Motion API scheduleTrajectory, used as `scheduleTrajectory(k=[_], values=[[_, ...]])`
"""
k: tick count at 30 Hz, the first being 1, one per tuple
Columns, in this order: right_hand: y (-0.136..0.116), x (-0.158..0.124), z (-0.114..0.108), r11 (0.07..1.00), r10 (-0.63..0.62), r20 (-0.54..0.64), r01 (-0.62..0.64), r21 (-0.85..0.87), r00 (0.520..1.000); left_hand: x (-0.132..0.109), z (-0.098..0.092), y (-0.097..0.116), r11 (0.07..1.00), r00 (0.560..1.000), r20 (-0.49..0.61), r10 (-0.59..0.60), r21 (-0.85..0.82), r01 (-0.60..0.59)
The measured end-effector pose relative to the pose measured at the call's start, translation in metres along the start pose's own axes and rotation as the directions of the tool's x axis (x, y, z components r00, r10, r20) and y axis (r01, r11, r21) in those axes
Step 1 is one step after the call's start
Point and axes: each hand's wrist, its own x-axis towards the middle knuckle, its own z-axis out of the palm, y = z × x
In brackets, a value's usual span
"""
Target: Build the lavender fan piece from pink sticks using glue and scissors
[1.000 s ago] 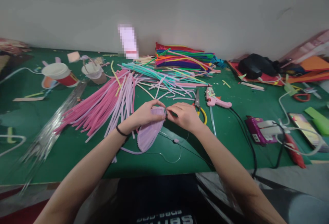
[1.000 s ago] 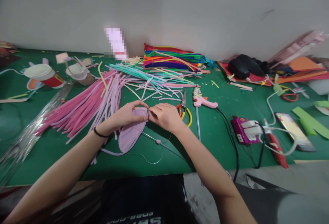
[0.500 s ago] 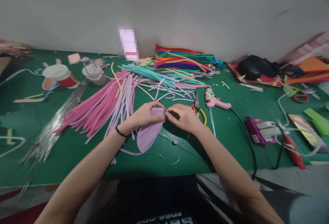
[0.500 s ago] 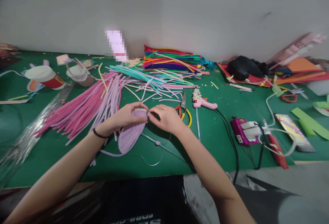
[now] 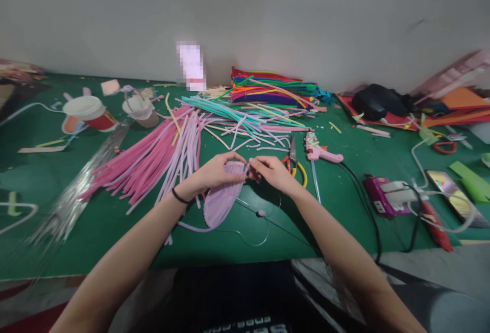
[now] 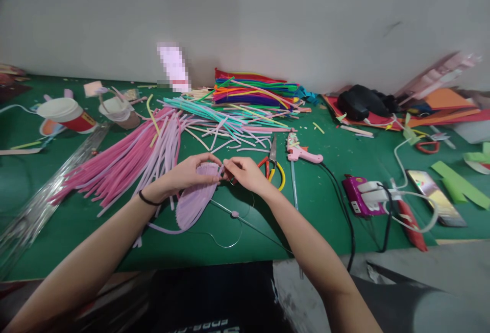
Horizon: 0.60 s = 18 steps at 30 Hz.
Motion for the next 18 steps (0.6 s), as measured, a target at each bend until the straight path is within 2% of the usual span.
scheduleTrajectory(k=[5,10,18], values=[[-0.003,-0.001,-0.003,1.0,0.008,0.03,-0.009,0.017,1.0,-0.001,0.001,0.003,1.0,0.999,-0.032,0.012,-0.011,-0.012],[-0.001,0.0,-0.001,0.998,0.001,-0.041,0.001,0.055,0.999,-0.005,0.0,0.01,0.996,0.996,-0.072,-0.05,-0.073,0.045],[0.0,0.002,0.003,0.979,0.069,-0.01,-0.066,0.194,0.998,-0.003,-0.002,0.002,0.996,0.999,-0.032,-0.011,-0.088,0.009]])
